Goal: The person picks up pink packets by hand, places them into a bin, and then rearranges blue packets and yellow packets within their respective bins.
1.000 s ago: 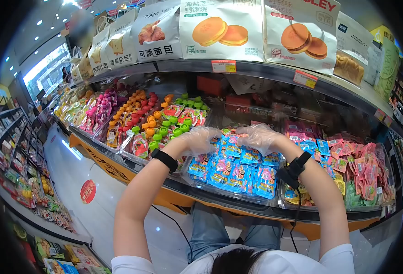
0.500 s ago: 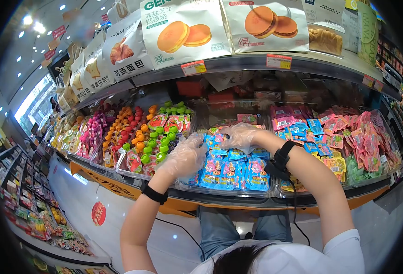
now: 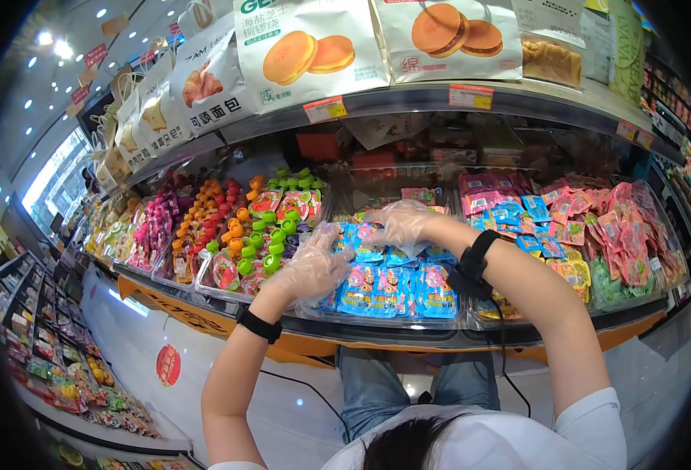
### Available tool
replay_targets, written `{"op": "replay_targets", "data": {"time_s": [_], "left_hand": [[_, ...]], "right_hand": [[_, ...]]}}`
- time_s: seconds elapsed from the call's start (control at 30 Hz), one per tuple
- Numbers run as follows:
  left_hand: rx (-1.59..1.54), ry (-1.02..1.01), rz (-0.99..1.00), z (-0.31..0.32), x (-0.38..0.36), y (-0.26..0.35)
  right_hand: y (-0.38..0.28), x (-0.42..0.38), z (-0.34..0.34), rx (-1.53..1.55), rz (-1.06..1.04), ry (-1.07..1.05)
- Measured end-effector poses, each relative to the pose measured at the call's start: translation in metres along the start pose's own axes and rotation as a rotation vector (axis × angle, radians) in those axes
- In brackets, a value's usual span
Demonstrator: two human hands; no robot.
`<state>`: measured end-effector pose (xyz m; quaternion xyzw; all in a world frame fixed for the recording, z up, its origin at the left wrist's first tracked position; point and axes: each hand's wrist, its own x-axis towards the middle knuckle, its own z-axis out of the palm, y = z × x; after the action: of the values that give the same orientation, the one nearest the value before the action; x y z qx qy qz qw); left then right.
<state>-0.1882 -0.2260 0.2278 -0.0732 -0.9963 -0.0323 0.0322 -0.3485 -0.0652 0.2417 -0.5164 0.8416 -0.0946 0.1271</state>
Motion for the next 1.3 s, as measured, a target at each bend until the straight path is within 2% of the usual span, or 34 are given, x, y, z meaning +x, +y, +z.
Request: {"op": "replay_targets", "data": {"time_s": [0.07, 0.13, 0.17, 0.2, 0.27, 0.3, 0.33, 0.47, 0.53, 0.63, 0.67, 0.7, 0.77, 0.87, 0.9, 0.97, 1.03, 1.1, 1.17, 1.23, 1.3], "left_hand": [[-0.013, 0.011, -0.004, -0.001, -0.001, 0.004], [0.058, 0.165, -0.006, -0.005, -0.002, 0.016], [0.061, 0.169, 0.016, -0.01, -0.002, 0.023], [0.107, 0.264, 0.04, -0.015, -0.003, 0.032], [0.124, 0.433, 0.111, -0.019, -0.006, 0.047], [0.121, 0.434, 0.121, -0.022, -0.006, 0.056], [0.094, 0.427, 0.163, -0.026, -0.007, 0.069], [0.032, 0.437, 0.294, -0.024, -0.007, 0.104], [0.002, 0.452, 0.392, -0.022, -0.004, 0.111], [0.034, 0.434, 0.43, -0.022, 0.004, 0.109], [-0.038, 0.552, 0.456, -0.023, 0.009, 0.111], [-0.021, 0.562, 0.453, -0.024, 0.01, 0.113], [-0.404, 0.403, 0.395, -0.025, 0.011, 0.118], [-0.562, 0.402, 0.549, -0.034, 0.003, 0.15], [-0.583, 0.381, 0.587, -0.031, 0.002, 0.158], [-0.494, 0.364, 0.579, -0.014, 0.001, 0.165], [-0.15, 0.646, 0.44, 0.006, 0.001, 0.174], [-0.134, 0.625, 0.375, 0.024, -0.006, 0.174], [-0.125, 0.741, 0.13, 0.037, -0.017, 0.178], [-0.139, 0.751, 0.063, 0.065, -0.034, 0.173], [-0.023, 0.73, -0.132, 0.082, -0.046, 0.176]], "right_hand": [[0.01, -0.002, -0.001, -0.296, -0.35, 0.06], [0.004, -0.017, -0.021, -0.244, -0.294, 0.071], [0.001, -0.027, -0.032, -0.189, -0.251, 0.071], [0.003, -0.033, -0.044, 0.009, -0.214, -0.006], [0.006, -0.052, -0.055, 0.123, -0.134, -0.013], [0.009, -0.059, -0.057, 0.236, -0.071, -0.027], [0.021, -0.058, -0.051, 0.148, -0.17, 0.028], [0.037, -0.076, -0.031, 0.093, -0.141, 0.056], [0.043, -0.08, -0.02, 0.114, -0.155, 0.112], [0.052, -0.085, -0.011, 0.097, -0.198, 0.224], [0.056, -0.085, -0.008, 0.065, -0.198, 0.27], [0.061, -0.083, -0.006, 0.032, -0.201, 0.32], [0.073, -0.08, -0.006, 0.24, -0.238, 0.323], [0.083, -0.082, -0.005, 0.628, -0.152, 0.443], [0.087, -0.08, -0.006, 0.625, -0.159, 0.452], [0.098, -0.077, -0.004, 0.839, -0.094, 0.466], [0.097, -0.082, -0.003, 0.665, -0.038, 0.539], [0.098, -0.085, 0.002, 0.439, -0.038, 0.588], [0.111, -0.076, 0.011, 0.273, -0.09, 0.636], [0.116, -0.072, 0.016, 0.277, -0.051, 0.667], [0.121, -0.069, 0.022, 0.242, 0.007, 0.755]]}}
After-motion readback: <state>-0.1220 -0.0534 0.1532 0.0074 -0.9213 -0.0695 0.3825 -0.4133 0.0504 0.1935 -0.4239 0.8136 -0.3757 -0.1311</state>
